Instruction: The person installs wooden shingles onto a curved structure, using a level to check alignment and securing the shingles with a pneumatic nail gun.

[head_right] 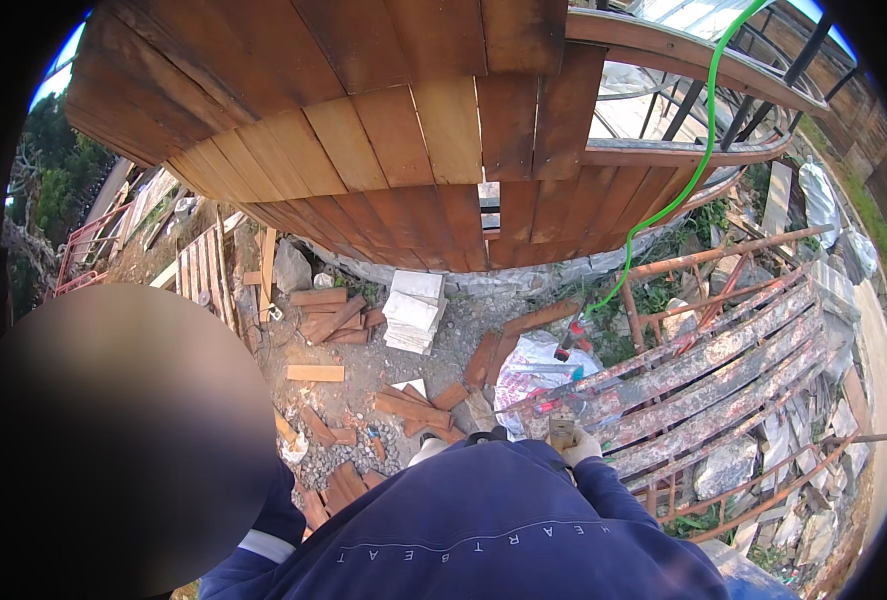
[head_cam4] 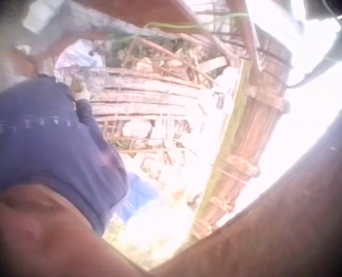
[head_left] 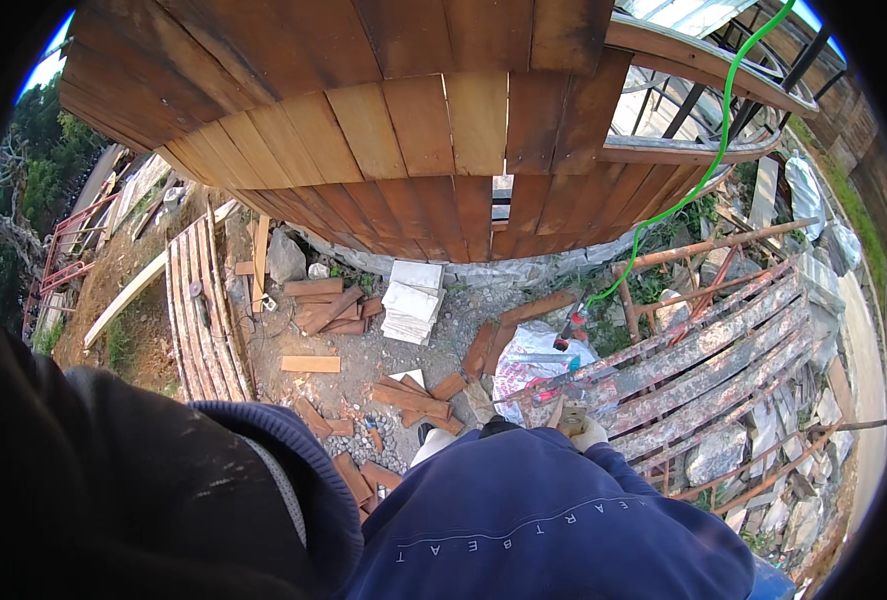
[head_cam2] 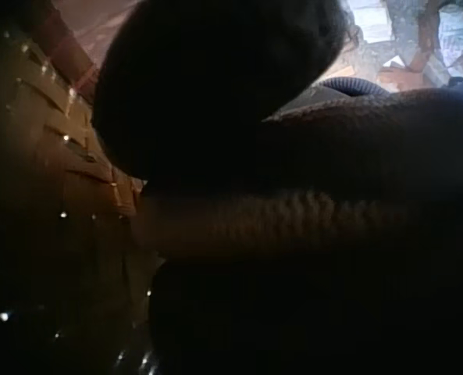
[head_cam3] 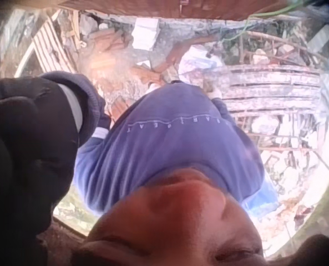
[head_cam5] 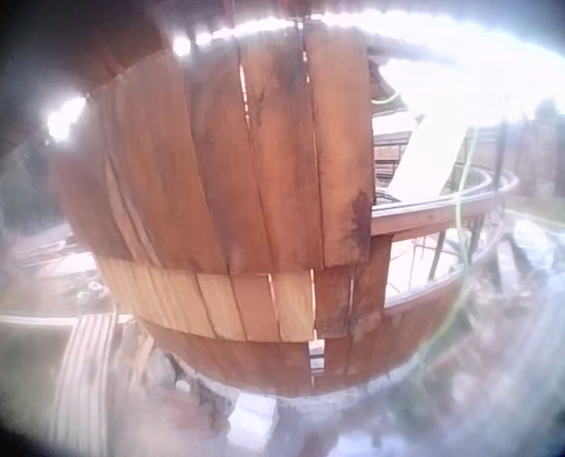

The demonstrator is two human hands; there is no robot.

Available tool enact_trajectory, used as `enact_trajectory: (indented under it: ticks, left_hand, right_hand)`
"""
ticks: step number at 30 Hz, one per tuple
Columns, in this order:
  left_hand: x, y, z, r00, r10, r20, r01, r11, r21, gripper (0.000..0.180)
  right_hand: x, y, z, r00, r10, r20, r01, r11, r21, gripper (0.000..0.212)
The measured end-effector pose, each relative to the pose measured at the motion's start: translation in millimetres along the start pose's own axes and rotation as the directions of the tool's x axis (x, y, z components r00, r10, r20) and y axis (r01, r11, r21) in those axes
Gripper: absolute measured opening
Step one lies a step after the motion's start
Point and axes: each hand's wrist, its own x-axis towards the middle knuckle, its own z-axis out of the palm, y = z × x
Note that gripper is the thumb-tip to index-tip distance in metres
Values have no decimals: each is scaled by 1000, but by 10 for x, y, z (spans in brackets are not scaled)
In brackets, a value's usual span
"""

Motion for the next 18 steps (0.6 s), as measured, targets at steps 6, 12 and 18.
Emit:
enact_trajectory:
  ticks: [6,12,18]
  left_hand:
    - [-51,12,97,1000,-13,-11,13,1000,-21,38]
    - [-155,-13,249,981,-161,-105,148,982,-121,39]
    - [-1334,-404,1042,656,-754,-13,737,645,-202,30]
  right_hand:
    - [-237,-496,-262,998,59,38,-49,975,-217,43]
    - [-293,-484,-210,998,64,19,-60,982,-178,36]
    - [-367,-486,-104,1000,25,5,-23,981,-195,34]
